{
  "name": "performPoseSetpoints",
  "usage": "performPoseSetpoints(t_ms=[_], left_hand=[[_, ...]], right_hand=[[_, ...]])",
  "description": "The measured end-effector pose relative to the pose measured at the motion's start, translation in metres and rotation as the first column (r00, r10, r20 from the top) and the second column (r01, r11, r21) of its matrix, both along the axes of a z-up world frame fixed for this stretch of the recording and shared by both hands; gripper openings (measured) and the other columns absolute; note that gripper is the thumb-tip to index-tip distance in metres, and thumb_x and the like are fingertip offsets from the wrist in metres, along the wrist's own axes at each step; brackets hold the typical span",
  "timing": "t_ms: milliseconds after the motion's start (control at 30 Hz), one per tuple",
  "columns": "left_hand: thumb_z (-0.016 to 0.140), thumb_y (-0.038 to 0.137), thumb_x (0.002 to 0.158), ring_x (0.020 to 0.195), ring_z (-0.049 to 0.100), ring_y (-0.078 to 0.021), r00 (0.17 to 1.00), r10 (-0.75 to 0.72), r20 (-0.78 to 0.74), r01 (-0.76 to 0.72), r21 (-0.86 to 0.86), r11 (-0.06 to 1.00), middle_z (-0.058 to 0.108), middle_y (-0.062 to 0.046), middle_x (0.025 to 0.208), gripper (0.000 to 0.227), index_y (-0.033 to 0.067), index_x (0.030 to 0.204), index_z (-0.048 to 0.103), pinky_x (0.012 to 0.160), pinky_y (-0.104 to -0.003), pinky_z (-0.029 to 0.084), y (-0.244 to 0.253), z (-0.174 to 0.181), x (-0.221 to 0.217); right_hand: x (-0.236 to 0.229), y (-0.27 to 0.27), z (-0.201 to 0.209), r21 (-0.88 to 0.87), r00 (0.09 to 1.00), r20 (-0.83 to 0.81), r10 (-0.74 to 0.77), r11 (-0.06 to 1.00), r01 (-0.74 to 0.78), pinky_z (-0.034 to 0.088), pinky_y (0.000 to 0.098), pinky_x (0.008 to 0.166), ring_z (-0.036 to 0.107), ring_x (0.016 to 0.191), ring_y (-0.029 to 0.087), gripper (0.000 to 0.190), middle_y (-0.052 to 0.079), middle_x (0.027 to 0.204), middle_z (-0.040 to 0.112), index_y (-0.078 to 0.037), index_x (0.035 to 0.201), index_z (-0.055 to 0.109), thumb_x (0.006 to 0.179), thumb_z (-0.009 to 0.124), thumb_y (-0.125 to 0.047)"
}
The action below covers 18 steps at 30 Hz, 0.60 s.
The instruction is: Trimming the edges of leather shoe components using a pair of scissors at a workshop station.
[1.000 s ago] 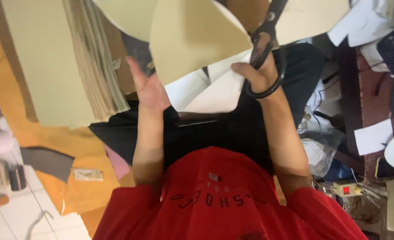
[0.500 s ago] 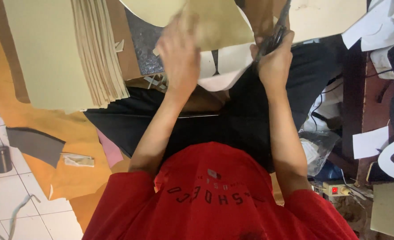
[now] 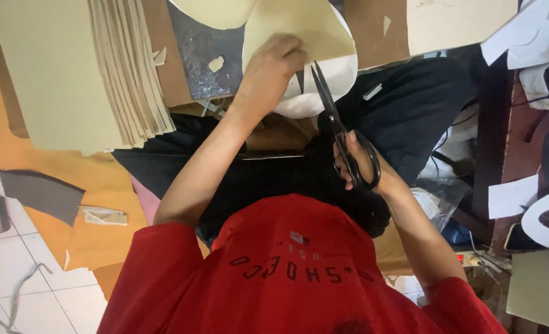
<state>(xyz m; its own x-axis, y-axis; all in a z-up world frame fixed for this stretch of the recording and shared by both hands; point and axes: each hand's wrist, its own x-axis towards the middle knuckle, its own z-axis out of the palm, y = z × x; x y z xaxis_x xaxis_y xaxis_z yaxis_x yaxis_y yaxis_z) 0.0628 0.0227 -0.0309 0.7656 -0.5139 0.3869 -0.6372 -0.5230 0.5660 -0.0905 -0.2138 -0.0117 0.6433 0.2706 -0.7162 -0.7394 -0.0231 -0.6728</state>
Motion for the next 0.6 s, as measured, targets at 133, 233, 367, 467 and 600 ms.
performPoseSetpoints(t_ms=[133,233,367,467,600], left_hand=[[0.065,0.002,0.088,0.13,0.056,-0.0322,0.994,-0.014,0.111,-0.014,0.24,0.971,0.06,-0.013,0.13,0.019,-0.0011,0.106,0.069,0.105,-0.04,0.048,-0.001,-0.028,-0.003],[0.066,0.008,0.09,0.128,0.059,-0.033,0.968,-0.092,0.232,0.009,0.333,0.943,0.067,-0.021,0.128,0.026,-0.0082,0.111,0.068,0.11,-0.037,0.048,-0.001,-0.031,0.0],[0.07,-0.002,0.084,0.085,0.069,-0.0289,0.979,0.131,0.159,-0.133,0.003,0.991,0.069,-0.015,0.102,0.027,-0.0003,0.108,0.059,0.074,-0.038,0.056,-0.01,-0.023,0.001],[0.068,-0.006,0.084,0.085,0.069,-0.0284,0.975,0.152,0.159,-0.148,-0.041,0.988,0.068,-0.013,0.1,0.022,-0.0007,0.105,0.061,0.074,-0.037,0.055,-0.011,-0.014,-0.003],[0.071,-0.002,0.092,0.105,0.073,-0.0301,0.975,0.153,0.158,-0.158,0.019,0.987,0.07,-0.016,0.115,0.027,-0.004,0.117,0.061,0.088,-0.038,0.059,-0.008,-0.022,-0.009]], right_hand=[[0.005,0.005,0.007,-0.007,1.0,-0.017,-0.013,1.0,0.012,0.04,0.0266,0.036,0.044,0.043,0.012,0.074,0.002,0.058,0.045,-0.007,0.09,0.054,0.088,0.037,-0.079],[0.009,0.011,0.009,-0.036,0.999,-0.021,0.04,0.999,-0.041,0.039,0.0262,0.032,0.043,0.04,0.012,0.076,0.003,0.056,0.046,-0.006,0.086,0.053,0.088,0.034,-0.079],[0.01,0.015,0.002,-0.075,0.997,-0.068,0.041,0.996,-0.046,0.039,0.028,0.037,0.042,0.044,0.013,0.073,0.002,0.06,0.043,-0.01,0.083,0.05,0.086,0.032,-0.081],[0.008,0.019,0.007,-0.097,0.998,-0.053,0.043,0.994,-0.048,0.04,0.0275,0.04,0.044,0.047,0.013,0.077,0.002,0.062,0.044,-0.008,0.086,0.051,0.082,0.035,-0.083],[0.018,0.023,0.009,-0.119,0.997,-0.033,0.067,0.99,-0.07,0.041,0.0258,0.039,0.046,0.046,0.012,0.075,0.002,0.063,0.048,-0.009,0.088,0.053,0.084,0.033,-0.081]])
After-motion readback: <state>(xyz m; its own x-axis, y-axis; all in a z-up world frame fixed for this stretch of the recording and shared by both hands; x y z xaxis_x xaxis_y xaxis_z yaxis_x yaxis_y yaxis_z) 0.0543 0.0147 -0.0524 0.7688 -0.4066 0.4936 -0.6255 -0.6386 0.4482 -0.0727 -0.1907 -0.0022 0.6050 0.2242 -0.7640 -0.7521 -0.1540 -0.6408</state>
